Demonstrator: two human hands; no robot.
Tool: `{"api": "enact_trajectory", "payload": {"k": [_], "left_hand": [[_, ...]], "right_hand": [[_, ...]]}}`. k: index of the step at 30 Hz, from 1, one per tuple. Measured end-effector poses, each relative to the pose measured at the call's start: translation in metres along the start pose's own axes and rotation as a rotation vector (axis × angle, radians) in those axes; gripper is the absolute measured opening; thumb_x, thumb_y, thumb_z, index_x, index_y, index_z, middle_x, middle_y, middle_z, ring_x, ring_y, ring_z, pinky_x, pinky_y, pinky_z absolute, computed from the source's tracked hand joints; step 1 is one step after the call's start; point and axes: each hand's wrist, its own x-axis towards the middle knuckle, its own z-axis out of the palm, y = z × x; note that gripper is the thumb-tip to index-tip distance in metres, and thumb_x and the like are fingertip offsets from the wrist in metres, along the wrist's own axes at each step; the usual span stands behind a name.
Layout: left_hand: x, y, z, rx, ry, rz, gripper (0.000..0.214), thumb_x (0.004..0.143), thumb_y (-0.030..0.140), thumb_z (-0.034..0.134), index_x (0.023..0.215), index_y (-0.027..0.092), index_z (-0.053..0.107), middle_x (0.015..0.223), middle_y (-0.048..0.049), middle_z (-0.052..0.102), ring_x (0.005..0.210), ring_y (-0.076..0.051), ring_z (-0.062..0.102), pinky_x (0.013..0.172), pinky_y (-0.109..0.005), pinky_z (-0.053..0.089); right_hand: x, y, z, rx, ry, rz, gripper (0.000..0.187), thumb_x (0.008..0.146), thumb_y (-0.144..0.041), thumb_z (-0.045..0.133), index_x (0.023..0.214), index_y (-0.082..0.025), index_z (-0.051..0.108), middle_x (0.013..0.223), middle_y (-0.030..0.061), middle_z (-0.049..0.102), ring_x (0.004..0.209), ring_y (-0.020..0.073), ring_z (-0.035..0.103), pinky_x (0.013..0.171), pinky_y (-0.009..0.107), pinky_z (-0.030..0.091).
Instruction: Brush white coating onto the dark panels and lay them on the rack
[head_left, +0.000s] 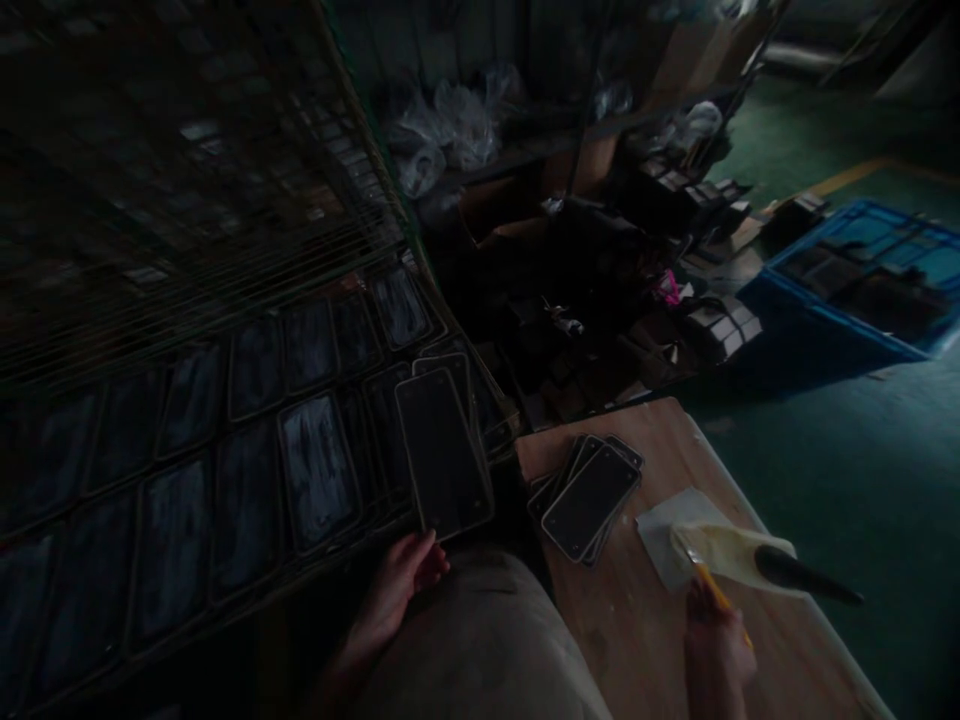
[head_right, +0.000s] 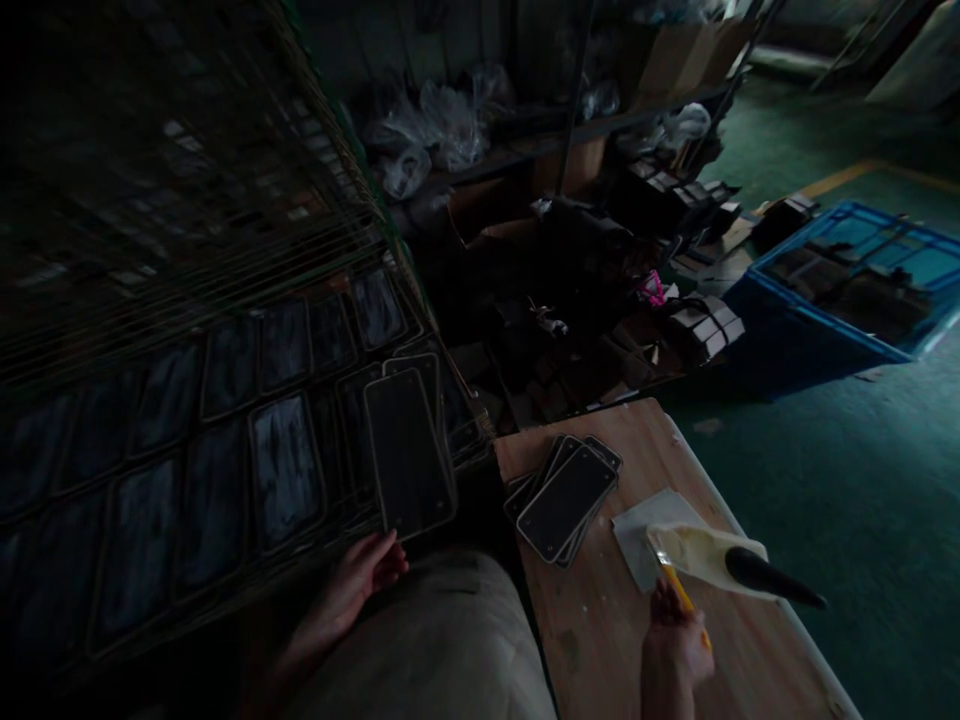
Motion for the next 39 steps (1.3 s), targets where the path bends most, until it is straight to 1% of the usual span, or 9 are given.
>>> {"api": "enact_trajectory", "payload": {"k": [3, 5, 8, 13, 16, 22, 31, 35, 39], "left_hand": [[0.004, 0.005, -0.012, 0.030, 0.000, 0.045, 0.041, 0.073, 0.052, 0.072, 0.086, 0.015, 0.059, 0.077, -0.0038, 0.069, 0.070, -0.017, 0.068, 0.062, -0.026, 0.051], [0.009, 0.008, -0.020, 0.072, 0.003, 0.077, 0.045, 0.069, 0.055, 0.073, 0.083, 0.016, 0.058, 0.073, -0.0027, 0.069, 0.066, -0.017, 0.068, 0.060, -0.025, 0.051], [0.019, 0.010, -0.030, 0.108, -0.001, 0.107, 0.050, 0.062, 0.060, 0.075, 0.076, 0.017, 0.054, 0.064, -0.0012, 0.067, 0.059, -0.017, 0.066, 0.053, -0.024, 0.049], [0.028, 0.011, -0.038, 0.080, -0.026, 0.122, 0.050, 0.062, 0.059, 0.074, 0.078, 0.018, 0.051, 0.068, -0.0031, 0.070, 0.060, -0.018, 0.068, 0.052, -0.024, 0.050], [0.030, 0.009, -0.042, 0.022, -0.046, 0.129, 0.049, 0.063, 0.057, 0.074, 0.081, 0.018, 0.051, 0.070, -0.0041, 0.071, 0.062, -0.018, 0.070, 0.052, -0.024, 0.051], [0.032, 0.008, -0.047, -0.034, -0.082, 0.141, 0.047, 0.062, 0.055, 0.075, 0.078, 0.018, 0.050, 0.063, -0.0032, 0.069, 0.056, -0.017, 0.068, 0.047, -0.022, 0.048], [0.036, 0.006, -0.055, -0.053, -0.095, 0.181, 0.044, 0.064, 0.052, 0.073, 0.077, 0.018, 0.049, 0.060, -0.0021, 0.067, 0.053, -0.016, 0.066, 0.046, -0.021, 0.047], [0.035, 0.005, -0.056, -0.063, -0.119, 0.202, 0.043, 0.066, 0.053, 0.072, 0.077, 0.018, 0.048, 0.061, -0.0021, 0.067, 0.054, -0.016, 0.066, 0.046, -0.021, 0.046], [0.031, 0.008, -0.057, -0.082, -0.125, 0.205, 0.045, 0.065, 0.053, 0.073, 0.076, 0.018, 0.048, 0.063, -0.0018, 0.067, 0.055, -0.015, 0.066, 0.046, -0.019, 0.045]], "right_hand": [[-0.032, -0.035, 0.048, 0.210, 0.013, -0.087, 0.035, 0.072, -0.043, 0.067, 0.095, -0.016, 0.062, 0.085, 0.0111, 0.071, 0.071, 0.0252, 0.071, 0.063, 0.042, 0.062], [-0.065, -0.065, 0.092, 0.261, -0.094, -0.091, 0.039, 0.070, -0.043, 0.073, 0.094, -0.013, 0.064, 0.082, 0.0084, 0.072, 0.075, 0.0210, 0.071, 0.067, 0.033, 0.062], [-0.128, -0.107, 0.163, 0.129, -0.386, -0.176, 0.043, 0.078, -0.048, 0.070, 0.102, -0.014, 0.066, 0.086, 0.0070, 0.072, 0.078, 0.0189, 0.071, 0.070, 0.028, 0.060], [-0.214, -0.140, 0.260, -0.250, -0.888, -0.624, 0.034, 0.091, -0.045, 0.055, 0.111, -0.017, 0.063, 0.086, 0.0054, 0.071, 0.076, 0.0190, 0.070, 0.069, 0.028, 0.058], [-0.234, -0.143, 0.305, -0.484, -1.070, -0.876, 0.030, 0.096, -0.039, 0.048, 0.114, -0.018, 0.060, 0.082, 0.0033, 0.070, 0.075, 0.0166, 0.069, 0.071, 0.025, 0.055], [-0.240, -0.146, 0.373, -0.713, -1.181, -1.303, 0.027, 0.098, -0.032, 0.043, 0.116, -0.020, 0.059, 0.090, 0.0040, 0.070, 0.079, 0.0157, 0.069, 0.069, 0.023, 0.052], [-0.241, -0.137, 0.410, -0.825, -1.188, -1.508, 0.025, 0.096, -0.026, 0.047, 0.117, -0.019, 0.060, 0.105, 0.0066, 0.070, 0.090, 0.0193, 0.069, 0.075, 0.026, 0.053], [-0.241, -0.136, 0.389, -0.927, -1.190, -1.470, 0.025, 0.097, -0.026, 0.047, 0.117, -0.020, 0.060, 0.098, 0.0056, 0.071, 0.082, 0.0180, 0.069, 0.067, 0.024, 0.050], [-0.247, -0.138, 0.343, -1.018, -1.263, -1.384, 0.026, 0.097, -0.024, 0.045, 0.119, -0.021, 0.059, 0.091, 0.0040, 0.070, 0.076, 0.0156, 0.068, 0.064, 0.021, 0.048]]}}
